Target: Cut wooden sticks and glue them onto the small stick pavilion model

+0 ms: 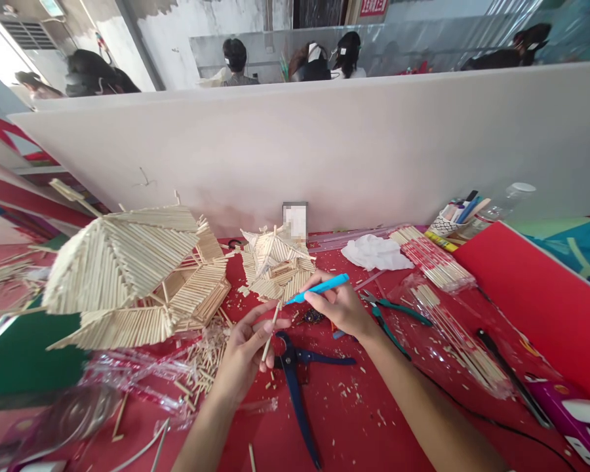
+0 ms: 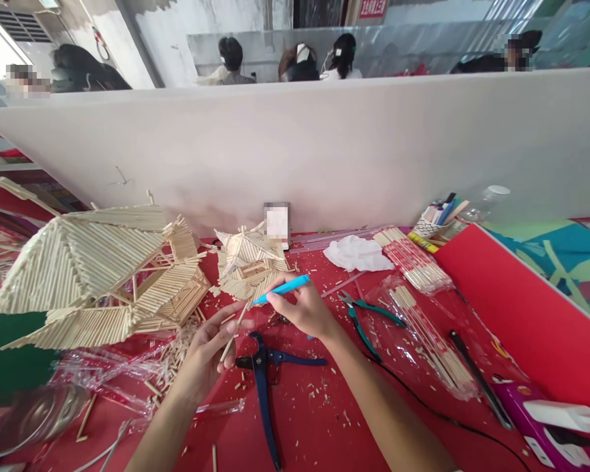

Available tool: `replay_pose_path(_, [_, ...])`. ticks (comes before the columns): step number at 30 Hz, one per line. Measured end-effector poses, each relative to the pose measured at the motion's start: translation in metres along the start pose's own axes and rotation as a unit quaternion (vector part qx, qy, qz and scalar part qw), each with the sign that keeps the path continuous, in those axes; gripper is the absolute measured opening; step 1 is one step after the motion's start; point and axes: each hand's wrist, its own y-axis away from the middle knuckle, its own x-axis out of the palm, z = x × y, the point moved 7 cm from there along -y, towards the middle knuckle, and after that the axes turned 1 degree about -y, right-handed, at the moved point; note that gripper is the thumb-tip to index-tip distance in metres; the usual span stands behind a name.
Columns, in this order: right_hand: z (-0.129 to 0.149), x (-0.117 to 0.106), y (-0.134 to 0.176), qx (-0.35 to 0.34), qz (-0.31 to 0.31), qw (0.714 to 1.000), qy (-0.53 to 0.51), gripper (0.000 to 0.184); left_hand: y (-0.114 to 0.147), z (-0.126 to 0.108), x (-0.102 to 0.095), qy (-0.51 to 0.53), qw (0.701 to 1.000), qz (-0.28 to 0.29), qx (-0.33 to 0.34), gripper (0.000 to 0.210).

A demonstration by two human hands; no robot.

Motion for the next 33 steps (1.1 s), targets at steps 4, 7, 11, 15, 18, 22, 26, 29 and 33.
replay_pose_path(4, [0.018,-0.015,0.004,-0.044,0.026,0.999,-0.006,0.013,0.0,-0.003,-0.003,-0.002,1.0,0.005,0.006,0.073])
replay_pose_path(7, [0.035,-0.021,0.009,-0.07,0.097,0.993,0.018,0.014,0.001,-0.008,-0.01,-0.009,1.0,0.012,0.021,0.066])
replay_pose_path(11, [0.048,-0.021,0.017,-0.094,0.209,0.97,0.084,0.021,0.0,-0.012,-0.014,-0.073,0.996,0.049,0.026,0.045])
replay_pose_path(15, [0.041,-0.022,0.025,-0.072,0.248,0.953,0.156,0.025,-0.002,-0.008,-0.01,-0.185,0.976,0.11,0.019,0.019])
replay_pose_path(18, [0.026,-0.028,0.036,-0.028,0.224,0.952,0.208,0.025,-0.002,0.001,-0.005,-0.258,0.956,0.138,0.028,0.02])
replay_pose_path(22, [0.003,-0.04,0.06,-0.026,0.16,0.939,0.304,0.027,-0.002,0.009,0.001,-0.326,0.93,0.158,0.063,0.031])
replay_pose_path(26, [-0.021,-0.034,0.088,-0.115,0.153,0.875,0.445,0.033,-0.001,0.013,0.004,-0.338,0.921,0.174,0.082,0.034])
replay_pose_path(29, [-0.037,-0.026,0.1,-0.162,0.153,0.833,0.506,0.03,-0.002,0.015,0.003,-0.336,0.921,0.177,0.089,0.034])
replay_pose_path(33, [-0.048,-0.02,0.104,-0.172,0.153,0.808,0.542,0.038,-0.006,0.018,0.002,-0.335,0.921,0.179,0.089,0.036])
